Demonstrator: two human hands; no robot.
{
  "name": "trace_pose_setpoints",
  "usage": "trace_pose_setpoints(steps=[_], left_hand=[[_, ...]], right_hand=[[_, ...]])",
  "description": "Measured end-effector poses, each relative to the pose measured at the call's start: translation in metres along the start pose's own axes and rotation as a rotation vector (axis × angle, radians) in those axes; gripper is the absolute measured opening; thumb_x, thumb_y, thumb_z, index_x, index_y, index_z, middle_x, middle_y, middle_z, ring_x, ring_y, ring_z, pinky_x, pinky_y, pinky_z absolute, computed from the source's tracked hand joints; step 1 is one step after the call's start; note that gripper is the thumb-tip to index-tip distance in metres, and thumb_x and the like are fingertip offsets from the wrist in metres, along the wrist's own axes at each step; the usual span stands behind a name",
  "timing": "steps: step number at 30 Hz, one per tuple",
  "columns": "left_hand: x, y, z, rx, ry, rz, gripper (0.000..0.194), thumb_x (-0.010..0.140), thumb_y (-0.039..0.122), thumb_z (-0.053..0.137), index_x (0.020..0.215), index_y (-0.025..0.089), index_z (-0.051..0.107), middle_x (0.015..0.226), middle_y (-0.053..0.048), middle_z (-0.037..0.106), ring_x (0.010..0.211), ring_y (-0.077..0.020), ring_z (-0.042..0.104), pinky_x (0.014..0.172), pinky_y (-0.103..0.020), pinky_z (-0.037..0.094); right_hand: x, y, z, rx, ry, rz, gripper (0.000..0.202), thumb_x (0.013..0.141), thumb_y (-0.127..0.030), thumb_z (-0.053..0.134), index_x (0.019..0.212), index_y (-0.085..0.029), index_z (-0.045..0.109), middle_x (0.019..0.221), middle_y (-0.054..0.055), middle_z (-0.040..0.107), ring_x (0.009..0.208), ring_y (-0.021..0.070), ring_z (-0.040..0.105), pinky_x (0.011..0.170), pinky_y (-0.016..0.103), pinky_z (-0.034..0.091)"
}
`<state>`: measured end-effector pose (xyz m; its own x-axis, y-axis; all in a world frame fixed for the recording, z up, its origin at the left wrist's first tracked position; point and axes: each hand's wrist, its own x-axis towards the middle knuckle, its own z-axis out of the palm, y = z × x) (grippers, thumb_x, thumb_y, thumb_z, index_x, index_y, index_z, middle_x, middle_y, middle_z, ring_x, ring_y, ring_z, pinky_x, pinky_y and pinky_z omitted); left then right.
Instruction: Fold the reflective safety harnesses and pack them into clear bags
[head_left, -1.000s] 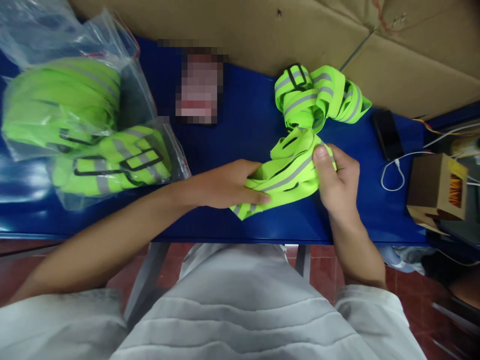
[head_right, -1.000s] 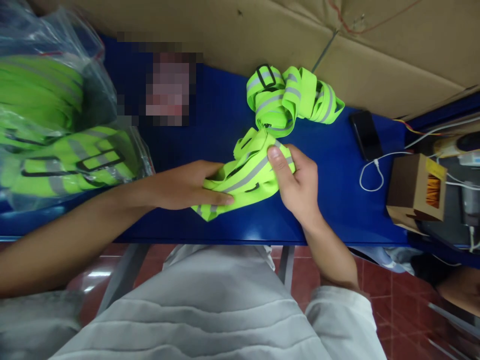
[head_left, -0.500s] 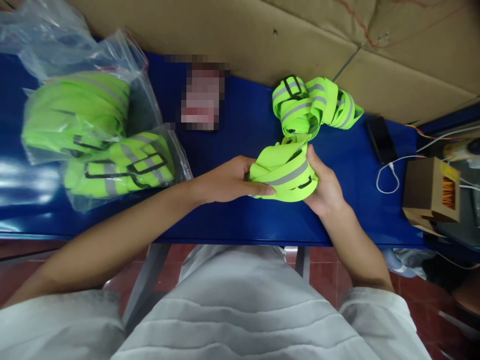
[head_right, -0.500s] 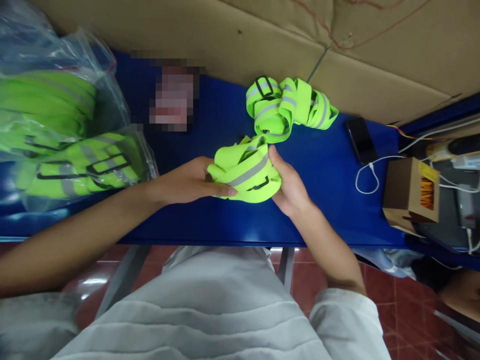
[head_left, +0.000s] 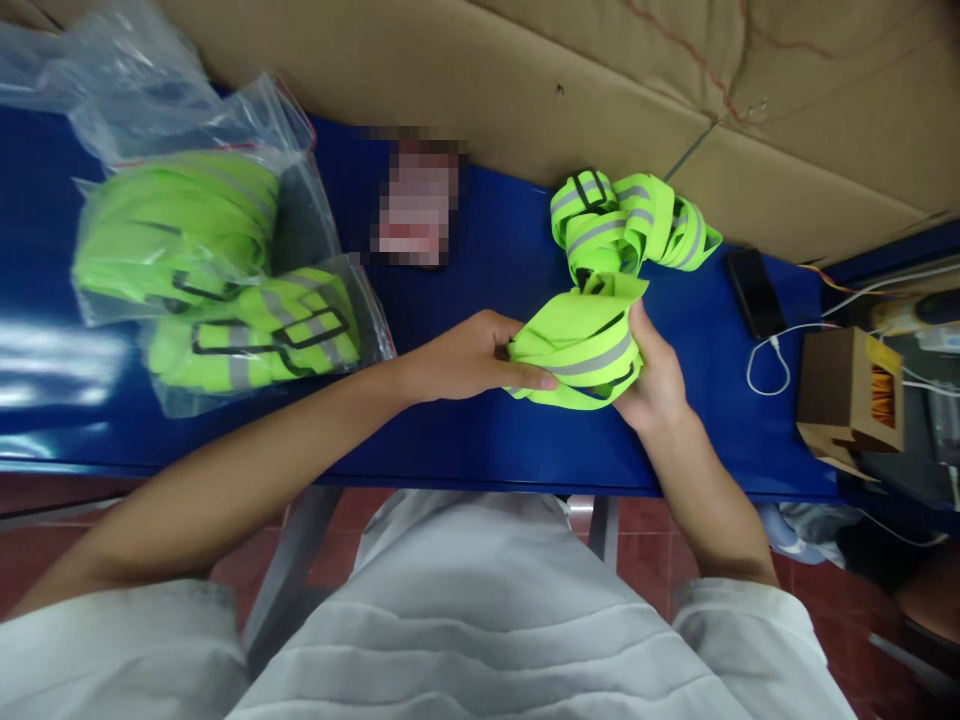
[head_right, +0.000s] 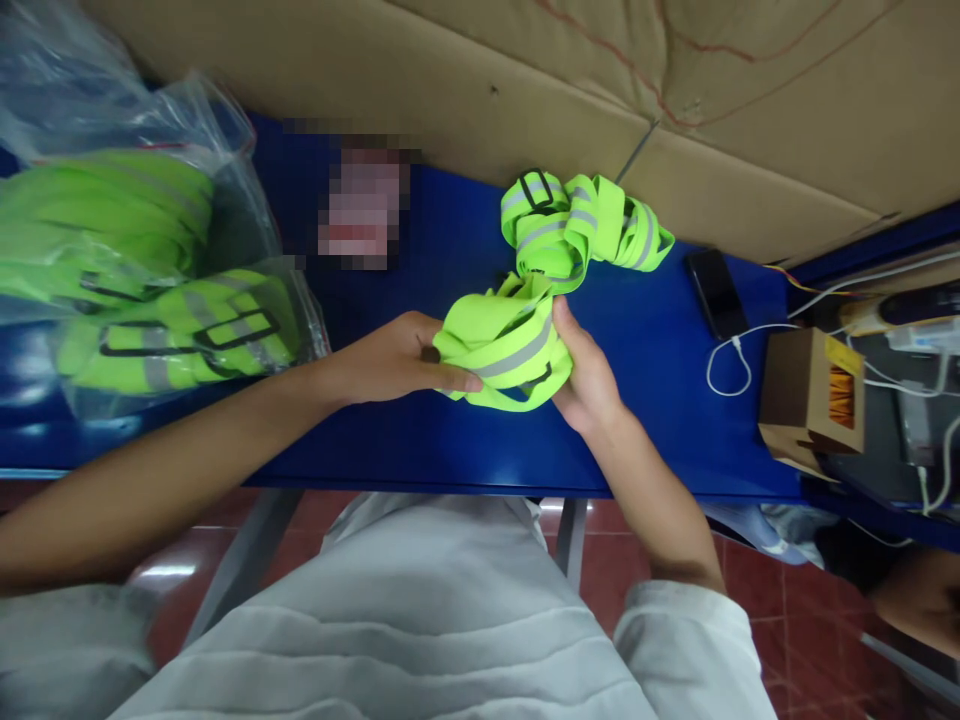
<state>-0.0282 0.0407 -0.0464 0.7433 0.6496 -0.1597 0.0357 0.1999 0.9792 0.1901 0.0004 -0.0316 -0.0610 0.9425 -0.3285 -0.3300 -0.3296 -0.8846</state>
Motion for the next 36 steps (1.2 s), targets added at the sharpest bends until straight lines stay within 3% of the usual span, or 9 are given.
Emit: trace_pose_setpoints(steps=[7, 11, 16, 18, 21, 23, 27, 30, 36], left_hand=[[0.001, -0.001, 0.006, -0.034, 0.007, 0.040, 0.037, 0.079, 0.047, 0.084, 0.090, 0.013, 0.075, 0.071, 0.001, 0.067, 0.063, -0.0113, 0.057, 0.058, -0.021, 0.045], [0.002, -0.001, 0.013, -0.148, 0.098, 0.053, 0.049, 0.079, 0.050, 0.085, 0.109, 0.013, 0.072, 0.086, -0.001, 0.070, 0.073, -0.0132, 0.062, 0.064, -0.023, 0.050], [0.002, -0.001, 0.019, -0.181, 0.103, 0.045, 0.053, 0.079, 0.055, 0.084, 0.109, 0.014, 0.068, 0.094, -0.003, 0.069, 0.083, -0.0159, 0.064, 0.072, -0.025, 0.053], [0.002, -0.001, 0.020, -0.175, 0.233, 0.110, 0.053, 0.083, 0.058, 0.080, 0.112, 0.017, 0.065, 0.103, -0.005, 0.069, 0.091, -0.0169, 0.065, 0.075, -0.025, 0.053], [0.000, 0.001, 0.017, 0.015, 0.570, 0.304, 0.041, 0.089, 0.051, 0.077, 0.111, 0.020, 0.064, 0.118, -0.006, 0.065, 0.101, -0.0162, 0.062, 0.083, -0.024, 0.051], [-0.001, 0.003, 0.014, 0.195, 0.666, 0.354, 0.031, 0.091, 0.048, 0.076, 0.099, 0.020, 0.067, 0.107, -0.005, 0.065, 0.095, -0.0151, 0.060, 0.082, -0.025, 0.049], [0.001, 0.004, 0.015, 0.110, 0.457, 0.146, 0.044, 0.085, 0.059, 0.077, 0.083, 0.018, 0.064, 0.072, 0.002, 0.058, 0.064, -0.0108, 0.050, 0.058, -0.024, 0.039], [0.003, 0.003, 0.019, -0.028, 0.286, 0.050, 0.052, 0.080, 0.065, 0.079, 0.073, 0.017, 0.059, 0.064, 0.004, 0.051, 0.059, -0.0089, 0.045, 0.055, -0.023, 0.034], [0.000, 0.003, 0.019, -0.137, 0.323, -0.043, 0.047, 0.085, 0.053, 0.076, 0.063, 0.016, 0.056, 0.060, 0.004, 0.042, 0.059, -0.0080, 0.037, 0.054, -0.024, 0.026]], right_hand=[[0.004, -0.002, 0.005, 0.087, 0.005, 0.121, 0.040, 0.089, -0.063, 0.070, 0.111, -0.030, 0.076, 0.112, 0.001, 0.081, 0.125, 0.0279, 0.070, 0.100, 0.044, 0.062], [0.004, -0.006, 0.003, 0.073, 0.094, -0.006, 0.040, 0.089, -0.064, 0.069, 0.110, -0.031, 0.076, 0.114, 0.000, 0.081, 0.128, 0.0272, 0.068, 0.104, 0.043, 0.061], [0.005, -0.006, 0.000, 0.016, 0.084, -0.042, 0.040, 0.094, -0.064, 0.063, 0.114, -0.032, 0.074, 0.125, -0.002, 0.078, 0.135, 0.0253, 0.064, 0.110, 0.042, 0.057], [0.006, -0.004, -0.001, -0.007, 0.086, -0.058, 0.036, 0.096, -0.062, 0.062, 0.114, -0.033, 0.073, 0.129, -0.004, 0.076, 0.138, 0.0237, 0.062, 0.112, 0.039, 0.056], [0.007, -0.002, -0.002, -0.010, 0.104, -0.126, 0.034, 0.099, -0.058, 0.059, 0.118, -0.033, 0.073, 0.136, -0.005, 0.072, 0.140, 0.0209, 0.060, 0.115, 0.037, 0.054], [0.008, -0.001, -0.003, -0.009, 0.104, -0.165, 0.035, 0.100, -0.058, 0.057, 0.121, -0.033, 0.072, 0.138, -0.005, 0.071, 0.139, 0.0199, 0.061, 0.115, 0.037, 0.054], [0.007, 0.002, -0.001, -0.060, 0.141, -0.184, 0.039, 0.099, -0.061, 0.059, 0.119, -0.032, 0.074, 0.133, -0.003, 0.074, 0.138, 0.0214, 0.063, 0.112, 0.037, 0.056], [0.005, 0.004, 0.001, -0.121, 0.221, -0.224, 0.041, 0.095, -0.063, 0.063, 0.115, -0.030, 0.076, 0.128, -0.001, 0.076, 0.136, 0.0234, 0.065, 0.109, 0.038, 0.058], [0.003, 0.002, -0.003, -0.109, 0.203, -0.250, 0.038, 0.093, -0.061, 0.067, 0.115, -0.030, 0.076, 0.129, 0.001, 0.076, 0.132, 0.0251, 0.067, 0.108, 0.041, 0.058]])
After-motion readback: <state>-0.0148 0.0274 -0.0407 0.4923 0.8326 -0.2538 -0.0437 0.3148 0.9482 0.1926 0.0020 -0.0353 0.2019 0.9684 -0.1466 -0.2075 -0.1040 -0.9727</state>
